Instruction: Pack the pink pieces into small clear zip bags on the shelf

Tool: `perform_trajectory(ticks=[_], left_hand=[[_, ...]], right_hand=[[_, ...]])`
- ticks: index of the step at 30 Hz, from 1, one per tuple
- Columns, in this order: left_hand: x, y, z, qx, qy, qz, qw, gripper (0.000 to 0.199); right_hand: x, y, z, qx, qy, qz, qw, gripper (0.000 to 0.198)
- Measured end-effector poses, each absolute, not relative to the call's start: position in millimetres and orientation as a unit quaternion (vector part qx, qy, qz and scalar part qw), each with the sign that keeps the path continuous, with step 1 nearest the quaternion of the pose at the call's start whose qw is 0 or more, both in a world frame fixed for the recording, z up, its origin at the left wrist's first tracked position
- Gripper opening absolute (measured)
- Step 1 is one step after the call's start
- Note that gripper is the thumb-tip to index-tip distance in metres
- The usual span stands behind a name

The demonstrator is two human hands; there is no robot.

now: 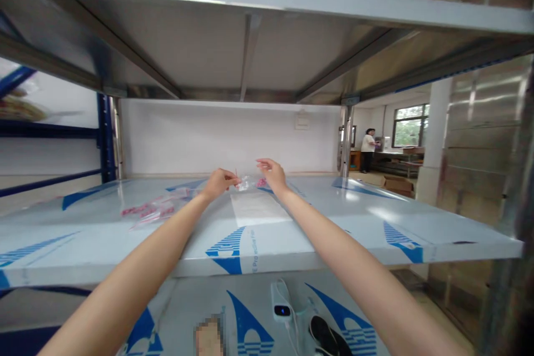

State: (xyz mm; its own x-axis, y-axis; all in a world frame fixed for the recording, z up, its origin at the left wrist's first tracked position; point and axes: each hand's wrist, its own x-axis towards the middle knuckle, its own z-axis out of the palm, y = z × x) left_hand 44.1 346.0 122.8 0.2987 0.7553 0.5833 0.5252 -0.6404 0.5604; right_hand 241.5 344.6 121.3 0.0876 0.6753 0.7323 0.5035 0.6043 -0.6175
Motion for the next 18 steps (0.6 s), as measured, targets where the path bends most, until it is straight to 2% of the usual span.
perform_trajectory(ticks=[3,6,8,12,15,18], left_hand=[[44.5,348.7,116.4,0.753,0.419,0.479,0.171,0.032],[45.7,351.4,109.9,0.724,0.436,0.512,0.156,0.032],[47.8,351.3,106.0,0.72,0.447,0.511,0.143,0.031],[57.7,340.4,102.4,0.743,0.46,0.479,0.077,0.034],[64.5,329.1,102.3,0.763,0.474,0.438,0.016,0.031],[67.1,323.6,102.0,0.775,0.481,0.41,-0.022,0.027]], right_hand=[[239.6,340.8,113.7,-0.469,-0.632,-0.032,0.616,0.039],[240.0,338.8,113.3,-0.426,-0.641,-0.046,0.637,0.033],[238.5,339.4,114.8,-0.396,-0.682,0.039,0.614,0.027],[228.6,334.9,113.4,-0.34,-0.745,0.212,0.534,0.029],[222.3,329.1,109.9,-0.304,-0.782,0.282,0.466,0.03],[222.3,325.9,108.9,-0.31,-0.787,0.305,0.436,0.026]])
